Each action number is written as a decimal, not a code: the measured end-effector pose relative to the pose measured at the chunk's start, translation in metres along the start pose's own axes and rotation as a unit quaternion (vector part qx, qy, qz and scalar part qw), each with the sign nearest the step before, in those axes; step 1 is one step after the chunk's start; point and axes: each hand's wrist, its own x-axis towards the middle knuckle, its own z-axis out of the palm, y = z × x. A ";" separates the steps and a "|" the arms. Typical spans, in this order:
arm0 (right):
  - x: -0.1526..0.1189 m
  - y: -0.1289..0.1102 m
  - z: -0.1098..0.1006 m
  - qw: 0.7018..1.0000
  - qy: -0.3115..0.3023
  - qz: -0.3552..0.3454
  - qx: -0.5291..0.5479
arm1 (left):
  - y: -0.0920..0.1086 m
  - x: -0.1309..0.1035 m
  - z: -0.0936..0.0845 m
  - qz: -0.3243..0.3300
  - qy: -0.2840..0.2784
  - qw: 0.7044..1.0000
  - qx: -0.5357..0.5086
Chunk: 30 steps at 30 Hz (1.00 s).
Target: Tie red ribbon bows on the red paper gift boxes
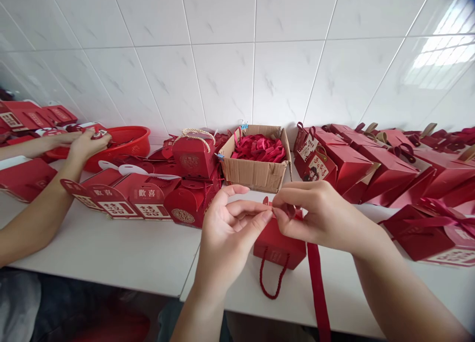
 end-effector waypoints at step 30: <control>-0.007 -0.005 -0.013 0.995 0.033 -0.070 0.057 | 0.002 0.013 -0.014 0.009 0.038 0.992 -0.121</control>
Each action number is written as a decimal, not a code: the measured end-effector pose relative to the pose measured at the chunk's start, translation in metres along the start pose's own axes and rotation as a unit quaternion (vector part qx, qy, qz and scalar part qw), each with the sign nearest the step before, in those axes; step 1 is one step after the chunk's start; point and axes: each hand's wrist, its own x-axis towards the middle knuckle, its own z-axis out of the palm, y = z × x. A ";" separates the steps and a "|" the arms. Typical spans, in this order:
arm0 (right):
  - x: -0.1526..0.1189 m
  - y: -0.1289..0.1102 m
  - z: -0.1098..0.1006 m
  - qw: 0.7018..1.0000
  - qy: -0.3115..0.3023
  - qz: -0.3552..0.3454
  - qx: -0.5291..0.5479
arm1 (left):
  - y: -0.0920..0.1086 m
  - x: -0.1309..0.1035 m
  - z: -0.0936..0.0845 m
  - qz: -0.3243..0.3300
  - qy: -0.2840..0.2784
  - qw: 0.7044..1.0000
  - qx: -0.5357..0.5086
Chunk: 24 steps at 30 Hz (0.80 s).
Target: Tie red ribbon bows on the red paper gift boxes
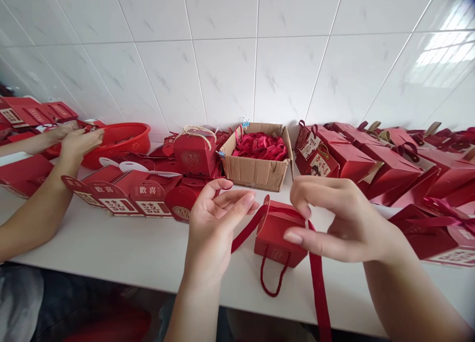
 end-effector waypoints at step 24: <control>0.008 0.009 0.010 0.998 0.029 0.061 -0.002 | -0.015 -0.009 0.012 -0.036 -0.076 0.996 0.019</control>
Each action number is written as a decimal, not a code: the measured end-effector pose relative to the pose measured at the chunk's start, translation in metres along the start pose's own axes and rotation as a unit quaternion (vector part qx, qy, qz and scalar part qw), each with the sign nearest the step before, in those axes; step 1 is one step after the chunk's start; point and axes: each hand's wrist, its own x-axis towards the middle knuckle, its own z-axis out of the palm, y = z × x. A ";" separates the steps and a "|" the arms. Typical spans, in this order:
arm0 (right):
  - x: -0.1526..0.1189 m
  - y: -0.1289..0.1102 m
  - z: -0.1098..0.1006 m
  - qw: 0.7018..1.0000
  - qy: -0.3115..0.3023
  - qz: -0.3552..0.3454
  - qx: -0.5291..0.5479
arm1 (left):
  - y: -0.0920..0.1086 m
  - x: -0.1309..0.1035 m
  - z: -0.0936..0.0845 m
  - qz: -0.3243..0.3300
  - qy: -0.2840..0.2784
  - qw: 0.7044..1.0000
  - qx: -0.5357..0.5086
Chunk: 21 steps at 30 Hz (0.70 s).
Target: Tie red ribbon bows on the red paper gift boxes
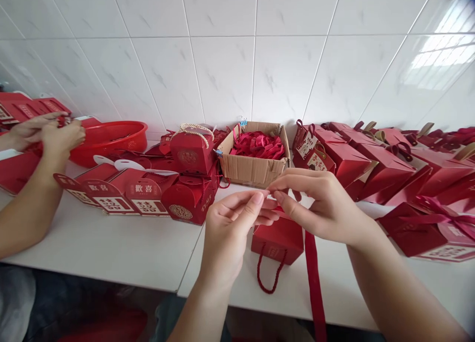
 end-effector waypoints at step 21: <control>0.001 0.015 0.004 0.991 -0.052 -0.043 -0.116 | -0.005 0.000 0.001 -0.008 -0.017 0.995 0.103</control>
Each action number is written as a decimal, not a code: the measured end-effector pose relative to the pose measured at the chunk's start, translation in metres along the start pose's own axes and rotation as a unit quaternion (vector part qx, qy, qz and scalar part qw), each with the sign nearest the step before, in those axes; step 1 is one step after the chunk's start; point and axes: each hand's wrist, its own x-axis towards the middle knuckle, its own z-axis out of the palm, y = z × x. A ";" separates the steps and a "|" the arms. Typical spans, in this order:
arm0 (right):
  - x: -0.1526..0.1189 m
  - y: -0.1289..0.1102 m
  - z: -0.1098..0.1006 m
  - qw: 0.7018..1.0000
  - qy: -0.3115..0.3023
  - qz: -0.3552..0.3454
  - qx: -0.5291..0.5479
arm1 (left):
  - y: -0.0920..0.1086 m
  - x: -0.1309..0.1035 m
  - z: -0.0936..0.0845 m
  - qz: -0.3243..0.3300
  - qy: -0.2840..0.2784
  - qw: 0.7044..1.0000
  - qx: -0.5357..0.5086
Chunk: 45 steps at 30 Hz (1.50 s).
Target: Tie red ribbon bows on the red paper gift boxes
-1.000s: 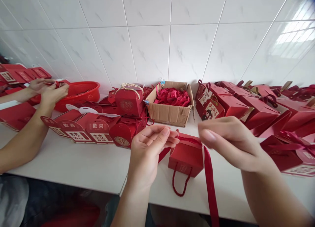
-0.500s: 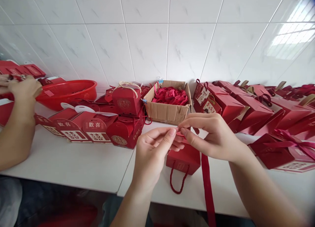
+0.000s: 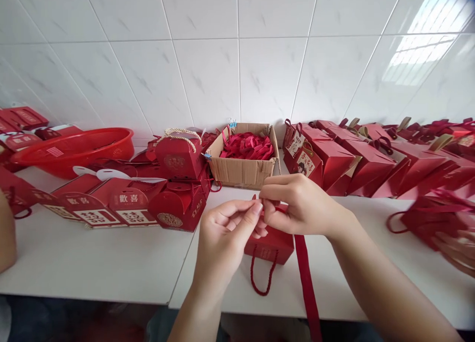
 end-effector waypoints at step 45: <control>0.003 0.006 -0.022 0.794 0.230 0.229 0.514 | 0.005 0.008 -0.009 0.029 -0.068 0.995 -0.063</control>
